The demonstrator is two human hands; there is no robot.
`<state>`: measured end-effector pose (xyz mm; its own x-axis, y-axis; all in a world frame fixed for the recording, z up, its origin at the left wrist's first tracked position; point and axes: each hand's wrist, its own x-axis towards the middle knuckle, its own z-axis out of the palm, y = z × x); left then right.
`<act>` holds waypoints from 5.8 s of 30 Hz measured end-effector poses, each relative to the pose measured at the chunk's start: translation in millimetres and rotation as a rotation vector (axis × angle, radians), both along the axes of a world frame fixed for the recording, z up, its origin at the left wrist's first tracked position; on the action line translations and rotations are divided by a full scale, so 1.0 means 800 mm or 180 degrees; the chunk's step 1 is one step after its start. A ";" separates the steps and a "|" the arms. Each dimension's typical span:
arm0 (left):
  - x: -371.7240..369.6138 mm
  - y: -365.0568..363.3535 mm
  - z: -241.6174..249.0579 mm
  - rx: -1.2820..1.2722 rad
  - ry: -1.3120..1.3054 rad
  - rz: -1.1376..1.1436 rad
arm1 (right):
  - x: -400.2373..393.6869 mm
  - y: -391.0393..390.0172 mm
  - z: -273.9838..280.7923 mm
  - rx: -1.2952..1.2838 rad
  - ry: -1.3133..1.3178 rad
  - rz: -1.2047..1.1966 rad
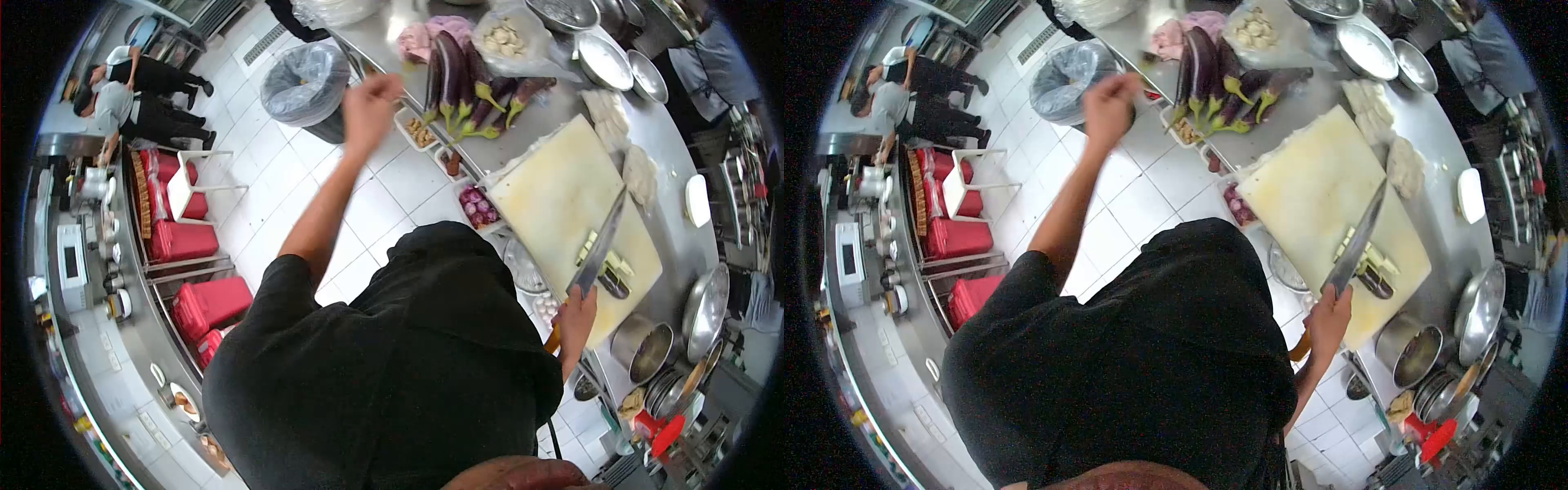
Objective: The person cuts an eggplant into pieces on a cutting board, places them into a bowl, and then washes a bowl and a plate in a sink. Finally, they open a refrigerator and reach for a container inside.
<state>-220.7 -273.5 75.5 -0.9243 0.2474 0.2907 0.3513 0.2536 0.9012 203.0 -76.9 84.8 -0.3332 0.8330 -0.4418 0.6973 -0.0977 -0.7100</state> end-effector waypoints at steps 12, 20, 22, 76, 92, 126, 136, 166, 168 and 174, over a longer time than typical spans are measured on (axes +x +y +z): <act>0.042 0.100 0.091 0.0103 0.0636 -0.1403 | 0.070 -0.016 0.052 -0.0332 0.0794 -0.1246; 0.363 0.312 -0.024 -0.1816 0.1707 -0.4424 | 0.190 -0.090 0.037 -0.0511 0.1016 -0.2070; 0.382 0.340 -0.039 -0.2642 0.1691 -0.4386 | 0.220 -0.112 0.022 -0.0666 0.1192 -0.2086; 0.591 0.485 0.084 -0.0353 0.1325 -0.4538 | 0.365 -0.143 -0.021 -0.1364 0.1496 -0.1634; 0.417 0.380 -0.101 -0.1531 0.1588 -0.3191 | 0.328 -0.108 0.008 -0.1034 0.0884 -0.1307; 0.241 0.186 0.001 0.0924 0.0829 -0.1763 | 0.255 -0.107 0.017 -0.0894 0.0871 -0.1152; 0.026 0.020 0.073 -0.0726 0.1875 0.0868 | 0.267 -0.065 0.025 -0.0717 0.0522 -0.0823; 0.484 0.348 -0.085 -0.0931 0.0724 -0.2923 | 0.334 -0.144 0.010 -0.0818 0.0530 -0.1675; 0.474 0.378 -0.090 -0.0978 0.1046 -0.3026 | 0.334 -0.146 0.008 -0.0888 0.0558 -0.1745; 0.476 0.373 -0.067 -0.1268 0.1471 -0.4059 | 0.337 -0.154 0.013 -0.0950 0.0562 -0.1852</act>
<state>160.0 25.1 22.0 0.1509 0.9649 0.2150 0.7690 -0.2512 0.5878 473.0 -199.8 95.1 0.0442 0.7493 -0.6608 0.3479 -0.6316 -0.6929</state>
